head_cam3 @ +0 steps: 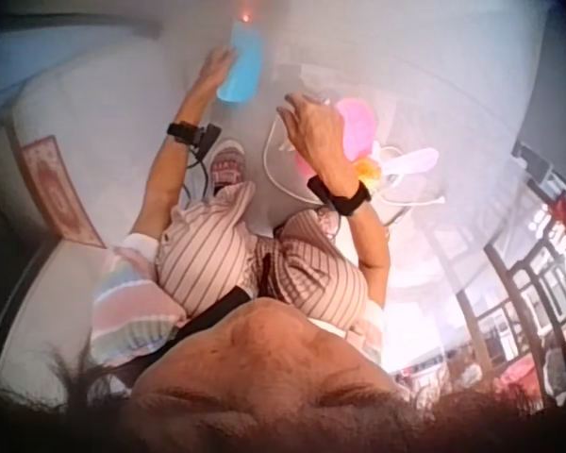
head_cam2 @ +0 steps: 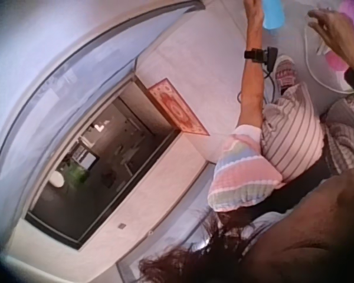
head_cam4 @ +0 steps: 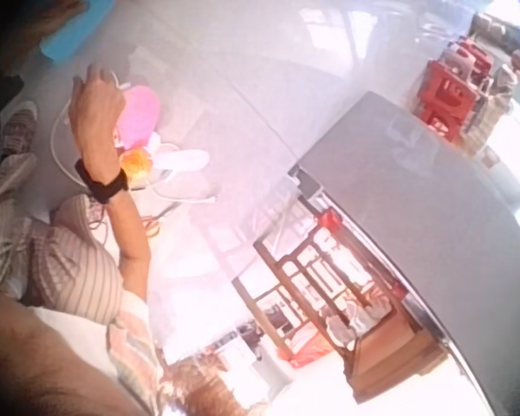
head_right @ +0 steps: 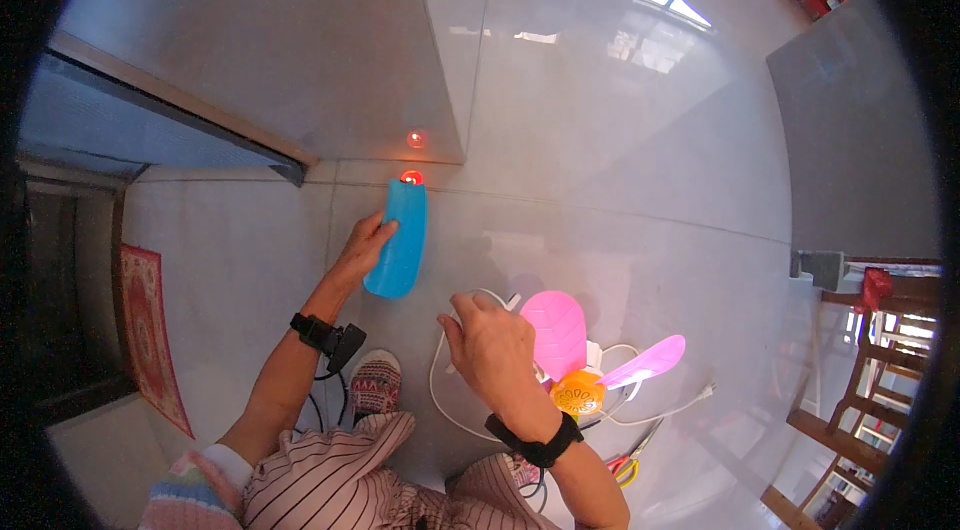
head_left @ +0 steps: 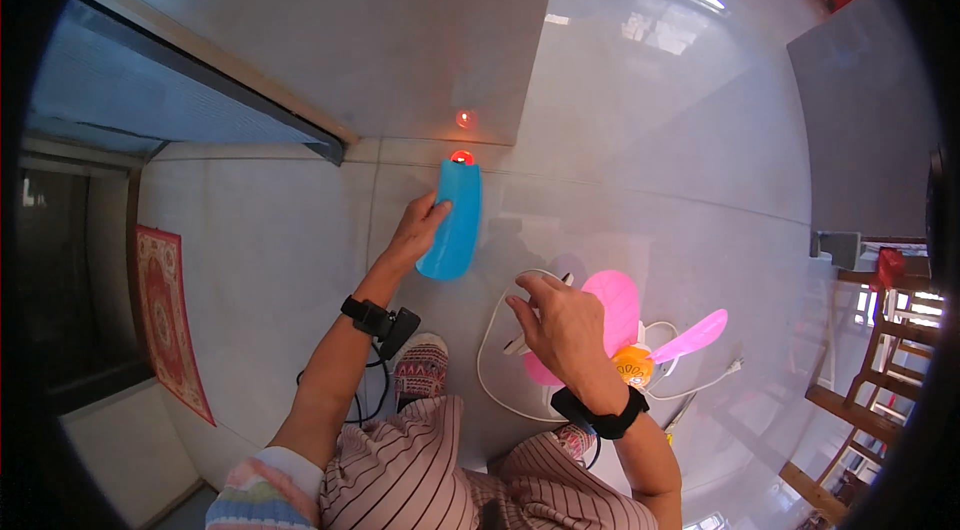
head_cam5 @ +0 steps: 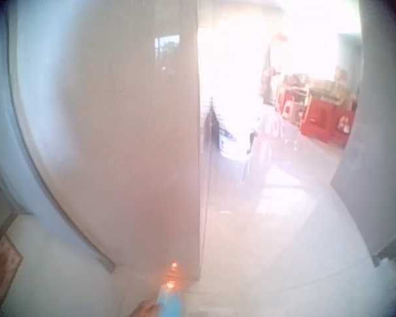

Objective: The person assembles a small portable fan by hand, first checking a detached blue blade and then inserting it into the motor hub along with the other pink, green, and blue blades.

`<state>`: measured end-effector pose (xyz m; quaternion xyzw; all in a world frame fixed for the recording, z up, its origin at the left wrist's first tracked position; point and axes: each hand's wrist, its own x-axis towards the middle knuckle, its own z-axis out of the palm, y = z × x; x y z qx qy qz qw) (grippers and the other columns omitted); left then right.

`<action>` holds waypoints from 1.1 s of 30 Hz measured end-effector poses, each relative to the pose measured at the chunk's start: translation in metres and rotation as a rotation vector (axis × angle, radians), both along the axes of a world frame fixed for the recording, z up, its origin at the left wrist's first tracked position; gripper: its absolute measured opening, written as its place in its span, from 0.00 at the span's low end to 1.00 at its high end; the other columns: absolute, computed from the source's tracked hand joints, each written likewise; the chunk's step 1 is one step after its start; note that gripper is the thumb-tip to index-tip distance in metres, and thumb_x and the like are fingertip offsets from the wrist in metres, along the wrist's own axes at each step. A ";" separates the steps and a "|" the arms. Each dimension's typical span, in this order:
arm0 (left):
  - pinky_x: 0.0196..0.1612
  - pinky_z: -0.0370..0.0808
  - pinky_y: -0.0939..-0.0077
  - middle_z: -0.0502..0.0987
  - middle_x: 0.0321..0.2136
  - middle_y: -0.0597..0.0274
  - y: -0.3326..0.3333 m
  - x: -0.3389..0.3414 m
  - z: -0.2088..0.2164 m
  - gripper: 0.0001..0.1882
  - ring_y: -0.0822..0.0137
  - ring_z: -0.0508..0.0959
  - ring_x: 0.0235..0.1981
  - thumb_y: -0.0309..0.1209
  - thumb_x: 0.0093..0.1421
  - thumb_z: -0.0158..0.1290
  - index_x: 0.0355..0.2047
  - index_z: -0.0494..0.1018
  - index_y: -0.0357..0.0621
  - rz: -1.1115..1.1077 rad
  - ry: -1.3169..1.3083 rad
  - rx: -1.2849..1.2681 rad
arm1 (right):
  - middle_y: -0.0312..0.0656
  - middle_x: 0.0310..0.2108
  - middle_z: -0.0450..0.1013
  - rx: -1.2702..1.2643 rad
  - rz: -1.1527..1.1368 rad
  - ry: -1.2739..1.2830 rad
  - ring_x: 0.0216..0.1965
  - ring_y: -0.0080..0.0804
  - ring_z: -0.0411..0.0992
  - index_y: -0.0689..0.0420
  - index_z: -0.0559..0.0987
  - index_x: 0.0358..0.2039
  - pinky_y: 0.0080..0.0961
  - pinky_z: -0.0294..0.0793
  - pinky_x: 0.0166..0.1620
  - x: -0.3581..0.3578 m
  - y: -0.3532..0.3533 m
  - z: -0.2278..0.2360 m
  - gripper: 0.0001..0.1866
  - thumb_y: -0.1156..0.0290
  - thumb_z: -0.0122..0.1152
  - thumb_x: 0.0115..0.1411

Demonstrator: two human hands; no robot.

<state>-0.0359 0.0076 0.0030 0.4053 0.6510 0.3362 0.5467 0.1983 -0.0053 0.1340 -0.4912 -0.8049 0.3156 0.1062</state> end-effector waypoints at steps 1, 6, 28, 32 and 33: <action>0.37 0.69 0.79 0.70 0.31 0.68 -0.002 0.000 -0.001 0.14 0.77 0.68 0.31 0.37 0.63 0.42 0.41 0.68 0.39 -0.002 0.001 -0.002 | 0.44 0.22 0.71 -0.012 -0.011 0.016 0.23 0.45 0.72 0.57 0.76 0.31 0.36 0.70 0.25 0.000 -0.002 0.000 0.09 0.65 0.58 0.53; 0.33 0.68 0.80 0.69 0.27 0.69 -0.006 0.012 0.008 0.12 0.78 0.67 0.27 0.33 0.63 0.42 0.37 0.68 0.35 0.098 -0.105 0.084 | 0.43 0.23 0.71 -0.031 -0.035 0.048 0.23 0.44 0.72 0.56 0.76 0.31 0.35 0.70 0.25 0.002 -0.003 0.000 0.08 0.66 0.59 0.53; 0.34 0.72 0.80 0.71 0.30 0.67 0.001 0.009 -0.005 0.14 0.77 0.70 0.30 0.36 0.64 0.42 0.41 0.69 0.38 0.178 -0.221 -0.053 | 0.42 0.21 0.70 -0.035 -0.030 0.067 0.22 0.43 0.71 0.56 0.76 0.28 0.34 0.68 0.24 0.005 -0.001 0.000 0.07 0.67 0.58 0.53; 0.35 0.72 0.80 0.71 0.30 0.67 0.000 0.008 -0.004 0.14 0.77 0.70 0.30 0.37 0.64 0.42 0.41 0.69 0.38 0.172 -0.238 -0.045 | 0.43 0.21 0.70 -0.041 -0.026 0.072 0.22 0.43 0.71 0.56 0.76 0.28 0.34 0.68 0.24 0.005 -0.001 -0.002 0.07 0.66 0.58 0.53; 0.35 0.72 0.80 0.72 0.30 0.67 0.000 0.009 -0.002 0.15 0.77 0.71 0.30 0.37 0.64 0.42 0.42 0.69 0.38 0.185 -0.236 -0.053 | 0.43 0.21 0.70 -0.040 -0.026 0.071 0.22 0.43 0.71 0.56 0.76 0.28 0.34 0.68 0.24 0.005 -0.001 -0.001 0.07 0.66 0.58 0.53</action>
